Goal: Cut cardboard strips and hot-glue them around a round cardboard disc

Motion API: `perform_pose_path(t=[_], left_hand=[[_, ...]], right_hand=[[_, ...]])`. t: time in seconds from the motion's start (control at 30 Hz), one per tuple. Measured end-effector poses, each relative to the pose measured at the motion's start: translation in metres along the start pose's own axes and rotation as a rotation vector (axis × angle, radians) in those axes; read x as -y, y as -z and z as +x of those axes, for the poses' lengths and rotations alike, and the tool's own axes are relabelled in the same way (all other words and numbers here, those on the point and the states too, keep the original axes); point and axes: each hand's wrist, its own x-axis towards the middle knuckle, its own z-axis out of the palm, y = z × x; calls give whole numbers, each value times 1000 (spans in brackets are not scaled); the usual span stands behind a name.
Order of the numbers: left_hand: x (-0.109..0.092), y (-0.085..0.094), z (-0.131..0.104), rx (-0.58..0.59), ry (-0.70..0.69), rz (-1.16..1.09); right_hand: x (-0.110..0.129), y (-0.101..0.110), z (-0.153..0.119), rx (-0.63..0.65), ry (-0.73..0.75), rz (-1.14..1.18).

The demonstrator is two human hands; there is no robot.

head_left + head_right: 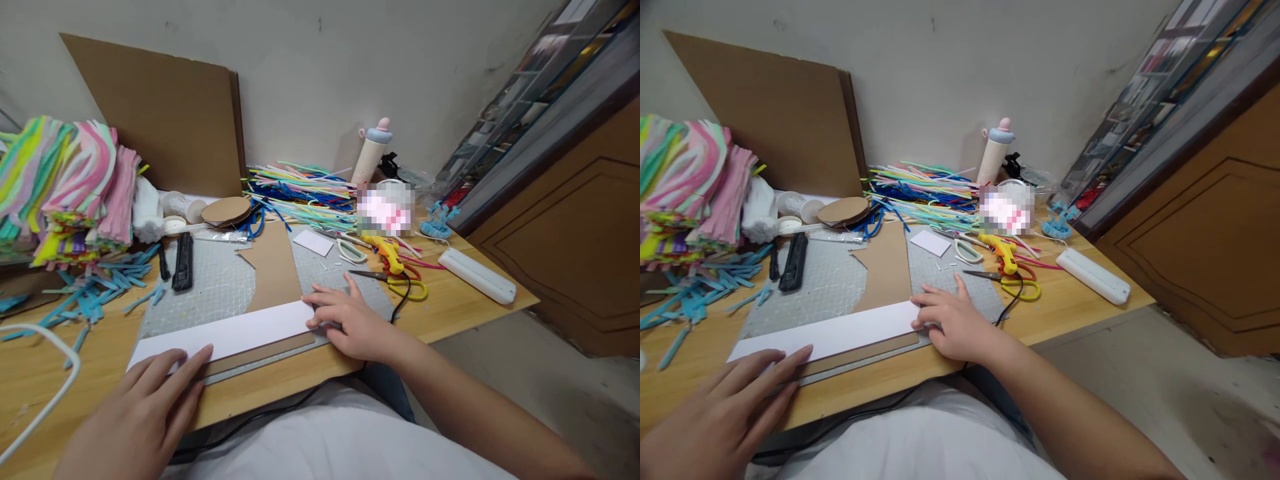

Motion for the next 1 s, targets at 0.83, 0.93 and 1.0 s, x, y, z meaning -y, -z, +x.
perform_pose_path(t=[0.83, 0.93, 1.0], left_hand=[[14, 10, 109, 129, -702, -104], [13, 8, 115, 94, -828, -215], [13, 6, 118, 108, -837, -254]], right_hand=[[-1, -12, 4, 36, -69, -41], [6, -3, 9, 55, -58, -57], [16, 5, 21, 64, -38, -69]])
